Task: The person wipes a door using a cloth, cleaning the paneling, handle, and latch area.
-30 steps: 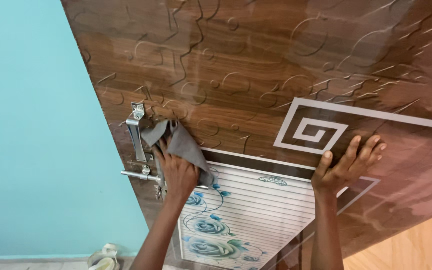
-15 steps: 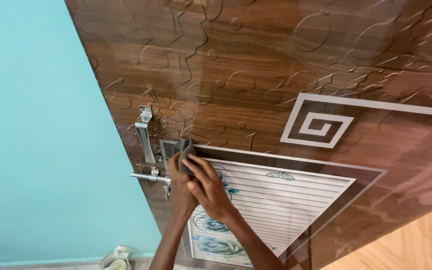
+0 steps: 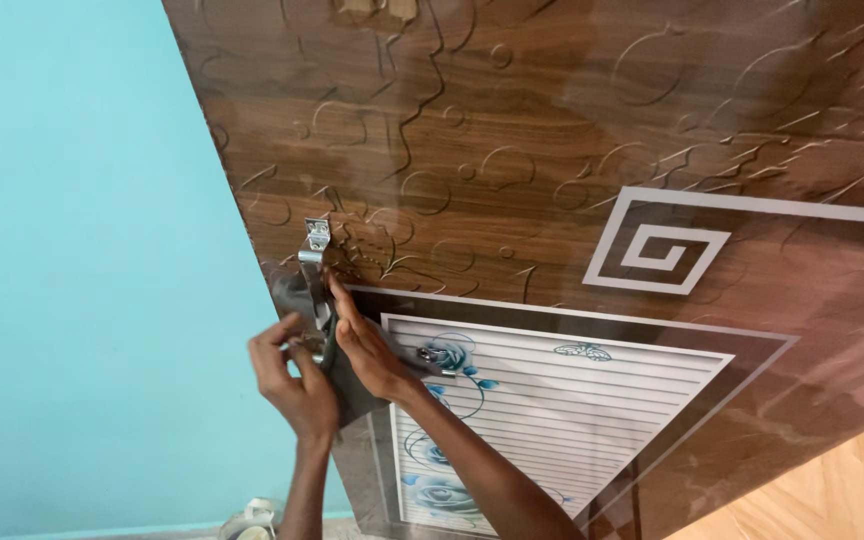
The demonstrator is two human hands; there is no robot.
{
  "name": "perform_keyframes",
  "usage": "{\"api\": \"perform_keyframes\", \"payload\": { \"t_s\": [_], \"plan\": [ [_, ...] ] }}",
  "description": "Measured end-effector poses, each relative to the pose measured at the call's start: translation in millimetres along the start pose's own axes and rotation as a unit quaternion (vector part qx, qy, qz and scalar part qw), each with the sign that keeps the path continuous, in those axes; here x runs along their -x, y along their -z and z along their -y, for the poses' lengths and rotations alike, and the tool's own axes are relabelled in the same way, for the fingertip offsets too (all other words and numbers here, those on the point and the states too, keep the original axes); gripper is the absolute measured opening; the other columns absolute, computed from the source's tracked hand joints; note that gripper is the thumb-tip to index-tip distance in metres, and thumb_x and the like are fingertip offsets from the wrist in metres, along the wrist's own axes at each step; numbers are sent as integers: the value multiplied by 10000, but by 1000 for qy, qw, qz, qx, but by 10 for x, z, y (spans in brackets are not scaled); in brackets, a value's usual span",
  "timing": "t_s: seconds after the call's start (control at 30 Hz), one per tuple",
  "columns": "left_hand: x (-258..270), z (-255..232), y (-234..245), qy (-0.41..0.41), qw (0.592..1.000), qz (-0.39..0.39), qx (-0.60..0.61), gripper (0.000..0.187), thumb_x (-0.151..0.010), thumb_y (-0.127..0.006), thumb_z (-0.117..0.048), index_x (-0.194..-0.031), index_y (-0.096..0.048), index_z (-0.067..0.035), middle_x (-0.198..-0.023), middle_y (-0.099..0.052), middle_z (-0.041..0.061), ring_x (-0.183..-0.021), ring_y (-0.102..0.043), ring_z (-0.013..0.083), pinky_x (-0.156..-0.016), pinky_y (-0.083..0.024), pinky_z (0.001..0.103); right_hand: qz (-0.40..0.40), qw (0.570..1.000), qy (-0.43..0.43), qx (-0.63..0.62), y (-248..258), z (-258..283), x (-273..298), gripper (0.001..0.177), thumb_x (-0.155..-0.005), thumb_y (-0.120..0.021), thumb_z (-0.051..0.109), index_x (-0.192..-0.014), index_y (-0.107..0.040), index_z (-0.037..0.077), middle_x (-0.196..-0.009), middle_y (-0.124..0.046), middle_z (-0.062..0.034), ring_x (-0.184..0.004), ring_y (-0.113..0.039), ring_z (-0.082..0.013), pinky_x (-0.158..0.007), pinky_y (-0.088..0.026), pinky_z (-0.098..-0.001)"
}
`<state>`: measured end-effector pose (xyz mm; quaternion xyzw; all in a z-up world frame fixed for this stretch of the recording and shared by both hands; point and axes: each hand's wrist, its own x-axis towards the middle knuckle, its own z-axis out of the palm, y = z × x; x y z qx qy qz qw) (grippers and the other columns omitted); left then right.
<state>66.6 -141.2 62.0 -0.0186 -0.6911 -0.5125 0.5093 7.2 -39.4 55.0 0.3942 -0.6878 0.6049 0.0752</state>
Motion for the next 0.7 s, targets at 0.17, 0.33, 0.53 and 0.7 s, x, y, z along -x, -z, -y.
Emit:
{"api": "perform_keyframes", "payload": {
  "t_s": [0.17,0.33,0.53,0.7],
  "plan": [
    [-323,126,55,13,998,58,28,358,-978,-502,48,-1323,-590,9,-1179,-562,151,-1001,-598,228,-719,-504,332,-32,996,-80,-2,-71,-119,-122,960,-994,-185,749,-1645,-45,58,-1727,-110,-213,-1601,-133,-352,-1270,-167,-451],
    [-374,466,-12,28,990,131,51,182,-1010,-639,-11,-1170,-726,-22,-960,-663,100,-877,-634,191,-790,-521,324,-46,996,17,73,-99,56,-27,935,-1030,-377,679,-1661,-78,58,-1635,-315,-266,-1496,-395,-411,-1202,-342,-506],
    [-312,610,26,35,997,72,-8,175,-1022,-607,14,-1175,-689,-15,-1040,-681,126,-897,-644,224,-769,-508,355,-171,901,127,378,-154,84,344,683,-943,-723,296,-1509,-389,108,-1373,-546,-217,-1262,-582,-399,-1104,-412,-534],
    [14,635,-23,-35,995,85,-36,313,-1032,-521,45,-1322,-629,-9,-1092,-585,181,-960,-609,284,-820,-510,398,-151,878,72,448,-42,-30,424,375,-845,-695,8,-1212,-664,81,-1226,-616,-137,-1117,-642,-287,-946,-556,-424]
  ]
}}
